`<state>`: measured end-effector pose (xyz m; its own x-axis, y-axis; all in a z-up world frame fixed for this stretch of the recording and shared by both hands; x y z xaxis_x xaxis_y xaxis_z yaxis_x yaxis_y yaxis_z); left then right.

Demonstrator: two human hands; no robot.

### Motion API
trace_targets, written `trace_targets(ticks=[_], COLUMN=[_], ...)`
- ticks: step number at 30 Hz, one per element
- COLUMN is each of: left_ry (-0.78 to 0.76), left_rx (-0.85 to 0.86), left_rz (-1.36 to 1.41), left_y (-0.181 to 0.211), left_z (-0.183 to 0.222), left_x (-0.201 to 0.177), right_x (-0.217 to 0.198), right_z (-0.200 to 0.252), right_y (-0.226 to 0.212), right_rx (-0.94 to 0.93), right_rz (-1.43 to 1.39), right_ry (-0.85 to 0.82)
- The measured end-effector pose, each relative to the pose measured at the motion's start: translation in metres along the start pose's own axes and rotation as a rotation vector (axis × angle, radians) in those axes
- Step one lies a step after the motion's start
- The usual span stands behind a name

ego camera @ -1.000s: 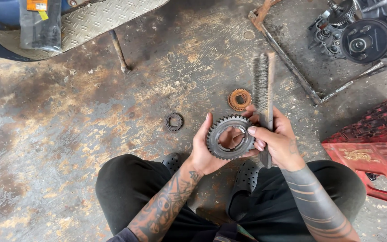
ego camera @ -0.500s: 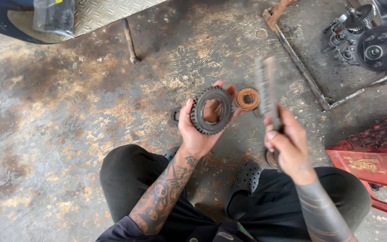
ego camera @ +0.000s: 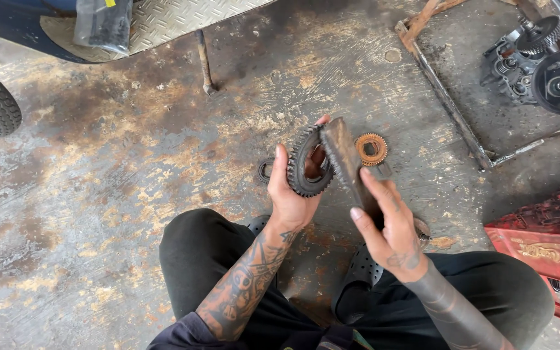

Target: Cleaning rusty motorcycle gears using a wire brush.

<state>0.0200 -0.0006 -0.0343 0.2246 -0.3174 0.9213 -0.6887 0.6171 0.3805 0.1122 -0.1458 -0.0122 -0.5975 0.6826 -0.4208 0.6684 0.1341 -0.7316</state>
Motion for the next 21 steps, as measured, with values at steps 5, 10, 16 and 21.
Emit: trace_targets(ticks=[5, 10, 16, 21], left_ry=[0.048, 0.062, 0.087, 0.08], left_rx=[0.035, 0.01, -0.026, -0.058], left_rz=[-0.01, 0.021, 0.06, 0.057], left_y=[-0.006, -0.009, -0.01, -0.012], left_z=[-0.008, -0.008, -0.004, -0.006], left_x=[-0.008, -0.013, -0.008, -0.009], right_x=[0.001, -0.003, -0.009, 0.001], right_z=[0.006, 0.007, -0.001, 0.009], right_y=[0.021, 0.022, 0.013, 0.034], right_rx=[-0.119, -0.165, -0.201, -0.184], right_rz=[0.047, 0.049, 0.112, 0.084], right_ry=[-0.064, -0.046, -0.023, -0.058])
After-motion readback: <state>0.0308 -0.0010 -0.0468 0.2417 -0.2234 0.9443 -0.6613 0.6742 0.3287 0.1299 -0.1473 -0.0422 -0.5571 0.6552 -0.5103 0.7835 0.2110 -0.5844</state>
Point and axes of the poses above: each hand's wrist, its own z-axis away from the middle knuckle, its own x-axis out of the palm, y = z × x, the point moved 2 cm from there along -z, towards the middle knuckle, and after that the axes turned 11 degrees about y, right-handed, at the moved point
